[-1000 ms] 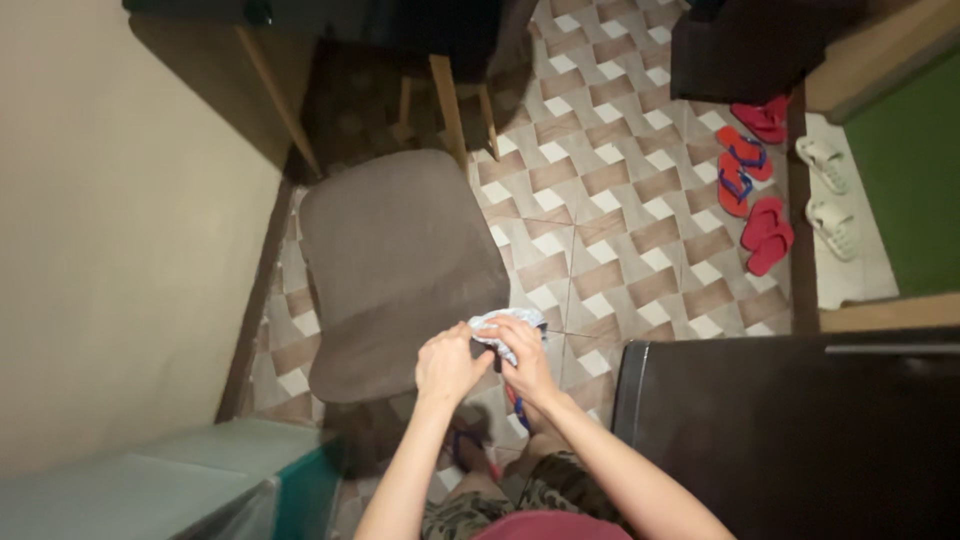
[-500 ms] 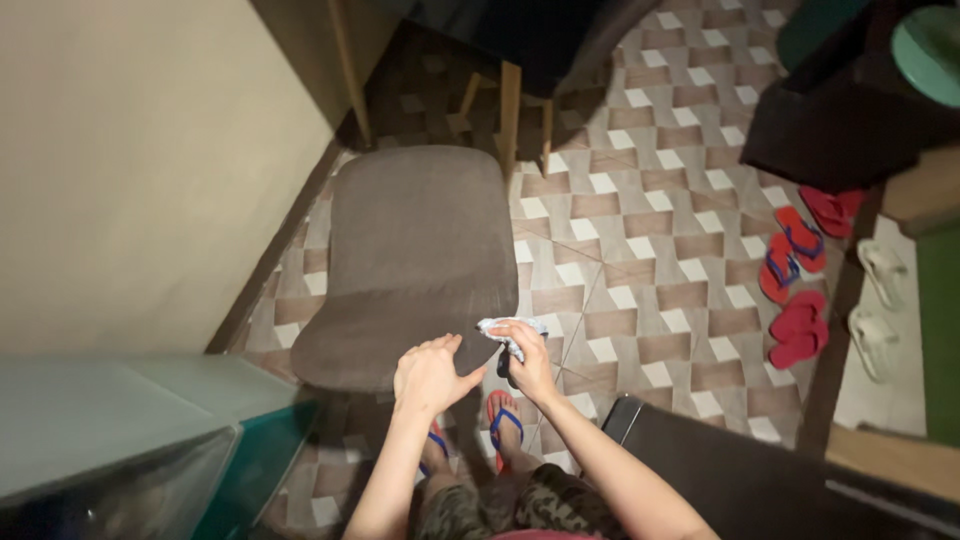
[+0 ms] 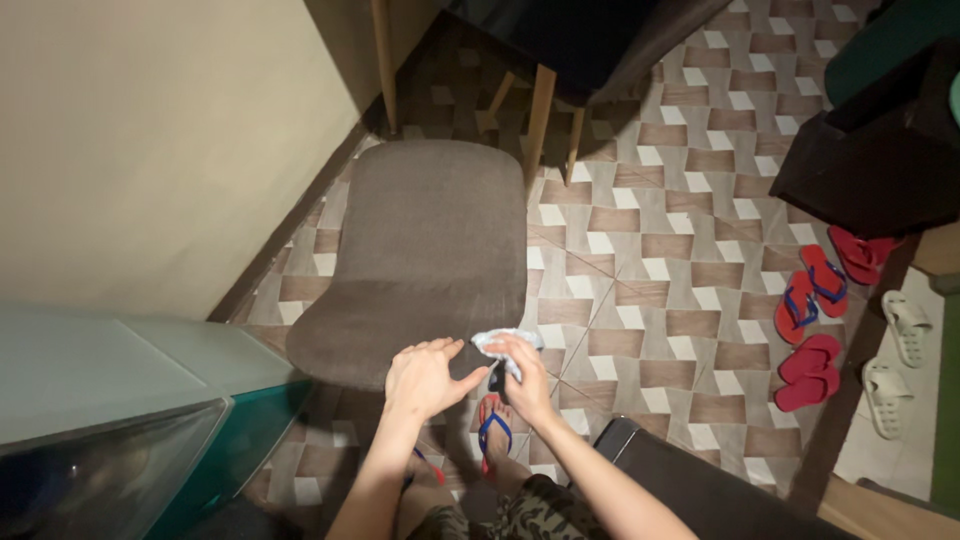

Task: The person wipes the backrest and seat of two brown upholstered chairs using a light-colored cloth. They move from one chair to the next, cleaning the back and then the seat surfaces.

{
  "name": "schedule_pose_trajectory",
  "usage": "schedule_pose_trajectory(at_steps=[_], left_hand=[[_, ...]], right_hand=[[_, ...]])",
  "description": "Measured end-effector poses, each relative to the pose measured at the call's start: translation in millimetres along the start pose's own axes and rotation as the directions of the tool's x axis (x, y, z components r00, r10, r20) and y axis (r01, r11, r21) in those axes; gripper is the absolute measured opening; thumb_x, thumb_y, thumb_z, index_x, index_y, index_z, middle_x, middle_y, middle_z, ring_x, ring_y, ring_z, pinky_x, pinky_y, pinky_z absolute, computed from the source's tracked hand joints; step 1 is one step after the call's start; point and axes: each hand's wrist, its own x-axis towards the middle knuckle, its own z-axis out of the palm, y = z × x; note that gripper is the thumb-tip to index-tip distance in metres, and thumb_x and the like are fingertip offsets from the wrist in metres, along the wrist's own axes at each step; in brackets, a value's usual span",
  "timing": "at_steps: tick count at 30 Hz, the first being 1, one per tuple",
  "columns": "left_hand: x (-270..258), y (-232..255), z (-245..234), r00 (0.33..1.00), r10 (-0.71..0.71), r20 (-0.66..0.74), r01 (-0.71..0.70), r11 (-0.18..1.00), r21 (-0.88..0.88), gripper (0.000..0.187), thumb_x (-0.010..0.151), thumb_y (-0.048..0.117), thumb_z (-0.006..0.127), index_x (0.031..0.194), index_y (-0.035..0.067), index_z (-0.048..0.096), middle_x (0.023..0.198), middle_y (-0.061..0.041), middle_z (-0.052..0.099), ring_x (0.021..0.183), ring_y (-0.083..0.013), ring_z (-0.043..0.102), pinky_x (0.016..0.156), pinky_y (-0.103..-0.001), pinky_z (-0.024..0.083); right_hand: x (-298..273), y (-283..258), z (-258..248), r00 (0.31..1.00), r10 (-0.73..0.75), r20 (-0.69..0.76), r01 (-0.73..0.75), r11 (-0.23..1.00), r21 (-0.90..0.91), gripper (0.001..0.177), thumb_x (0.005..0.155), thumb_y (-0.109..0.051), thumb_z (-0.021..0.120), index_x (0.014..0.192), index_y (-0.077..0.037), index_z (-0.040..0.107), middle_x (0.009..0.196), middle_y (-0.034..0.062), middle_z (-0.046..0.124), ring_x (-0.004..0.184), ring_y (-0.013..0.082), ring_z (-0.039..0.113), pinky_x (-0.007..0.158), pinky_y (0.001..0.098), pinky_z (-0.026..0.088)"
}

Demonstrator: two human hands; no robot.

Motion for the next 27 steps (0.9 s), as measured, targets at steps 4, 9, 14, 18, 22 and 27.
schedule_pose_trajectory(at_steps=[4, 9, 14, 18, 22, 27], left_hand=[[0, 1, 2, 0.999, -0.002, -0.045, 0.001, 1.000, -0.024, 0.065, 0.074, 0.062, 0.075, 0.112, 0.009, 0.078, 0.120, -0.013, 0.074, 0.108, -0.0284, 0.071, 0.097, -0.039, 0.053], [0, 1, 3, 0.999, -0.004, -0.034, 0.003, 1.000, -0.015, 0.064, 0.075, 0.061, 0.076, 0.112, 0.009, 0.078, 0.120, -0.013, 0.073, 0.107, -0.0286, 0.071, 0.097, -0.039, 0.053], [-1, 1, 2, 0.999, 0.003, -0.053, -0.005, 1.000, -0.022, 0.063, 0.074, 0.060, 0.076, 0.111, 0.009, 0.078, 0.119, -0.012, 0.074, 0.106, -0.0284, 0.071, 0.095, -0.039, 0.053], [1, 2, -1, 0.999, 0.014, -0.049, -0.015, 1.000, -0.011, 0.063, 0.075, 0.060, 0.075, 0.111, 0.009, 0.078, 0.116, -0.011, 0.075, 0.106, -0.0274, 0.071, 0.095, -0.039, 0.054], [0, 2, -1, 0.999, 0.006, -0.039, -0.006, 1.000, -0.014, 0.062, 0.075, 0.060, 0.075, 0.111, 0.010, 0.078, 0.117, -0.011, 0.075, 0.105, -0.0276, 0.071, 0.093, -0.039, 0.054], [0, 2, -1, 0.998, 0.028, -0.054, -0.027, 1.000, 0.016, 0.065, 0.075, 0.062, 0.075, 0.111, 0.008, 0.078, 0.116, -0.013, 0.074, 0.105, -0.0287, 0.071, 0.093, -0.039, 0.054]], right_hand=[[-10, -2, -2, 0.999, 0.007, -0.048, -0.004, 0.998, 0.069, 0.057, 0.065, 0.018, 0.046, 0.110, -0.005, 0.074, 0.124, 0.0171, 0.069, 0.128, 0.0330, 0.061, 0.111, 0.0409, 0.043], [1, 8, -6, 0.992, 0.101, -0.080, -0.095, 0.993, 0.074, 0.053, 0.071, 0.018, 0.045, 0.110, -0.005, 0.073, 0.123, 0.0148, 0.071, 0.126, 0.0309, 0.065, 0.111, 0.0388, 0.045], [-18, -10, -3, 1.000, -0.003, -0.010, 0.003, 0.998, 0.060, 0.056, 0.069, 0.018, 0.046, 0.110, -0.005, 0.075, 0.125, 0.0161, 0.071, 0.129, 0.0334, 0.062, 0.113, 0.0404, 0.042], [-27, -9, -7, 0.999, 0.018, -0.046, -0.015, 0.996, 0.083, 0.059, 0.067, 0.017, 0.045, 0.115, -0.004, 0.073, 0.130, 0.0169, 0.068, 0.131, 0.0339, 0.059, 0.113, 0.0404, 0.041], [-19, 7, -4, 0.984, 0.108, -0.141, -0.107, 0.994, 0.016, 0.057, 0.073, 0.015, 0.046, 0.119, -0.006, 0.072, 0.131, 0.0150, 0.070, 0.132, 0.0320, 0.062, 0.114, 0.0394, 0.042], [-32, -4, 1, 0.990, 0.071, -0.122, -0.064, 0.996, 0.060, 0.057, 0.072, 0.016, 0.050, 0.119, -0.006, 0.073, 0.129, 0.0167, 0.068, 0.128, 0.0329, 0.062, 0.110, 0.0387, 0.044]])
